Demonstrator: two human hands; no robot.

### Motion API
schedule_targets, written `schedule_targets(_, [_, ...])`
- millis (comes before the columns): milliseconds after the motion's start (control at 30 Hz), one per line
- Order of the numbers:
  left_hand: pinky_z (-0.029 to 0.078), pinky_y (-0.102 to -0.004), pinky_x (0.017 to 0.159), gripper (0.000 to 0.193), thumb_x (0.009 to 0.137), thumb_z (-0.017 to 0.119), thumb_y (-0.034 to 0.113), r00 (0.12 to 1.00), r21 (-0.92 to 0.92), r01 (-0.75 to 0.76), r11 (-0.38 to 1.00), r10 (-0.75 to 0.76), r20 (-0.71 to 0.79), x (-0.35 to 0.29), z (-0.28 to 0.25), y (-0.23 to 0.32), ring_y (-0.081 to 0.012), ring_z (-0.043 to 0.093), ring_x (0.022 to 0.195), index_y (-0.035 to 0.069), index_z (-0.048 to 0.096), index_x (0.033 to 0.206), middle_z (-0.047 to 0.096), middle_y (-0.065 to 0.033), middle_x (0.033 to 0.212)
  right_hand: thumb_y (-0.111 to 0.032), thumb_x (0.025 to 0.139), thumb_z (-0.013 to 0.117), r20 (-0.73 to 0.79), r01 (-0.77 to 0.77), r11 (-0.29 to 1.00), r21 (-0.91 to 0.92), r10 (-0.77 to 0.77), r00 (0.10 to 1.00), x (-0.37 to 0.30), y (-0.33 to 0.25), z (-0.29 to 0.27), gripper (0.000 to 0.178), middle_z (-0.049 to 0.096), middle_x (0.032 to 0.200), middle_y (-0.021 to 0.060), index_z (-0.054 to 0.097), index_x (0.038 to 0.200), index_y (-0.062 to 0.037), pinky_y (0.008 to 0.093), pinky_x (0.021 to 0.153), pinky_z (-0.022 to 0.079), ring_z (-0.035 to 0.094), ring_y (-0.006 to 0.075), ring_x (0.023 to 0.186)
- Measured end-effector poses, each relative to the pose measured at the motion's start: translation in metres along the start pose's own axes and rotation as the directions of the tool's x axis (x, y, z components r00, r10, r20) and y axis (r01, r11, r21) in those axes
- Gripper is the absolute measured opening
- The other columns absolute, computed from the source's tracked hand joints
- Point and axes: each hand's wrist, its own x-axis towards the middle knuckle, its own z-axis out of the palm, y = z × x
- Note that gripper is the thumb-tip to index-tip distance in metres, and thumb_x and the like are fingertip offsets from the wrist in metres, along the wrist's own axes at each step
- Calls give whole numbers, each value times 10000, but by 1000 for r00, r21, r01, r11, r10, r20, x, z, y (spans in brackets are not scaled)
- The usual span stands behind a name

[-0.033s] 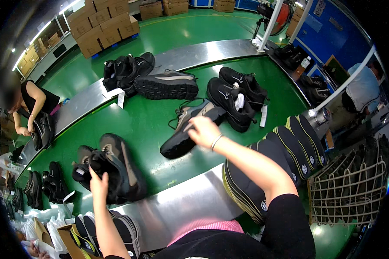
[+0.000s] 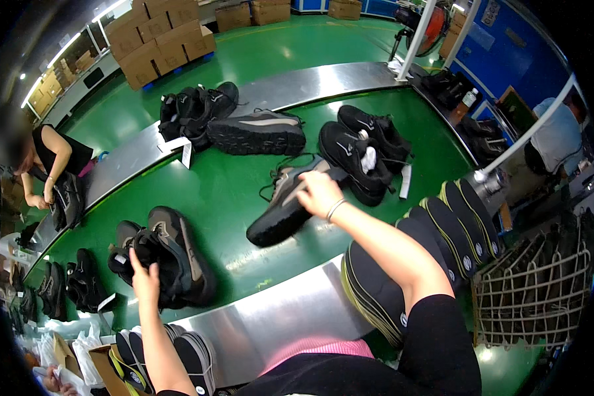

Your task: The person inserts insoles into several pairs of black shoes on a conveyor belt and adjusts the shoe tongues.

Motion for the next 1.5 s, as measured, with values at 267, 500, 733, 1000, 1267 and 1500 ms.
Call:
schedule_targets(267, [426, -307, 768, 334, 779, 555, 80, 995, -407, -26, 913, 62, 76, -37, 34, 104, -233, 518, 886, -21, 493, 1091, 515, -157, 1037, -683, 517, 613, 766, 56, 982, -179, 103, 635, 85, 105, 39, 892, 520, 1117, 159, 503, 1119, -34, 423, 965, 268, 446, 279, 1101])
schedule_targets(500, [225, -428, 990, 634, 765, 599, 229, 893, -450, -56, 891, 247, 377, -69, 97, 201, -365, 282, 1185, 4, 294, 1272, 320, -235, 1264, -561, 554, 648, 441, 226, 966, -125, -150, 885, 69, 11, -14, 525, 595, 693, 85, 599, 716, -65, 343, 736, 317, 557, 209, 689])
schedule_targets(733, [108, -453, 1033, 1004, 712, 640, 461, 881, -620, 366, 694, -44, 471, -46, 175, 212, -375, 90, 1266, -46, 27, 1324, 39, -262, 1360, -228, 686, 583, 408, 324, 946, -8, -293, 865, 0, -7, 27, 157, 578, 746, 87, 612, 737, -82, 365, 673, 421, 573, 237, 750])
schedule_targets(1000, [2, -425, 1049, 1073, 681, 667, 266, 901, -490, 377, 786, -189, 389, -56, 199, 232, -381, -84, 1276, -88, -151, 1278, -135, -270, 1348, -272, 681, 597, -62, 1, 993, 116, 7, 998, 138, 81, 14, 340, 565, 880, 170, 571, 914, -26, 418, 758, 459, 545, 325, 876])
schedule_targets(1267, [9, -460, 1037, 1194, 621, 732, 316, 916, -564, 383, 732, -222, 335, -58, 208, 236, -403, -84, 1255, -73, -200, 1258, -160, -285, 1314, -706, 485, 620, 477, -307, 949, -67, 301, 826, 233, 168, 104, 990, 487, 1182, 169, 479, 1161, 3, 393, 978, 292, 383, 298, 1161])
schedule_targets(1500, [55, -412, 1051, 1038, 535, 633, 68, 896, -660, 442, 607, -326, 301, -54, 200, 229, -379, 12, 1265, -42, -69, 1292, -27, -249, 1335, -476, 659, 631, 607, -3, 1000, 26, -14, 795, 133, 71, 28, 536, 595, 822, 187, 521, 867, 7, 391, 704, 460, 584, 322, 810])
